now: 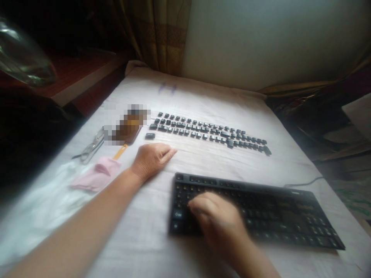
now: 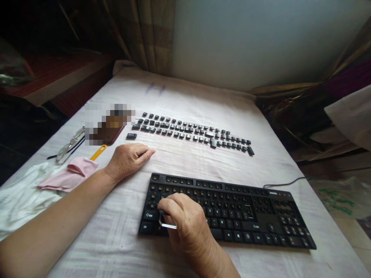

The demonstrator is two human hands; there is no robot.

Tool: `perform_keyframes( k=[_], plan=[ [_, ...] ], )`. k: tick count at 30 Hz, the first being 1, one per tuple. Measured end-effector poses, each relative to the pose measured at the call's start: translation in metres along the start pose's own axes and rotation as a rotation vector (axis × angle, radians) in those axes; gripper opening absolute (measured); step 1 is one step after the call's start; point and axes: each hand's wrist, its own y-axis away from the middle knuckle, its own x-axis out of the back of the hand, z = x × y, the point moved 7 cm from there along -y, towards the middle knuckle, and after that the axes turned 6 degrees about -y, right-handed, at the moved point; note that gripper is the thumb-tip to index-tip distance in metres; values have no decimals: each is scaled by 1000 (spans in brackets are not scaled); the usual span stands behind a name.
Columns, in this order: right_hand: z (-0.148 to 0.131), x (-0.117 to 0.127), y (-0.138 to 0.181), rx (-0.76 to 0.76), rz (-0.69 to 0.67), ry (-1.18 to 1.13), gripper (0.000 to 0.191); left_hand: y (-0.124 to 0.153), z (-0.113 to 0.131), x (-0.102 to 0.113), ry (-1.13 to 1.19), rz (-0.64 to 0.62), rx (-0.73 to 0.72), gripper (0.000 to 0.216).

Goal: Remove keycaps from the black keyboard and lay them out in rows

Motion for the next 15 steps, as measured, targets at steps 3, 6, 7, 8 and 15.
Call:
perform_keyframes(
  k=[3, 6, 7, 8, 15],
  plan=[
    [3, 1, 7, -23, 63, -51, 18, 1, 9, 0, 43, -28, -53, 41],
    [6, -1, 15, -30, 96, -72, 22, 3, 26, -3, 145, -88, -146, 31],
    [6, -1, 17, -31, 102, -83, 23, 4, 32, -5, 161, -109, -183, 30],
    [7, -2, 19, -34, 106, -95, 23, 6, 37, -7, 160, -127, -218, 30],
    [12, -4, 26, -83, 138, -153, 23, 9, 46, -15, 79, -163, -291, 36]
  ],
)
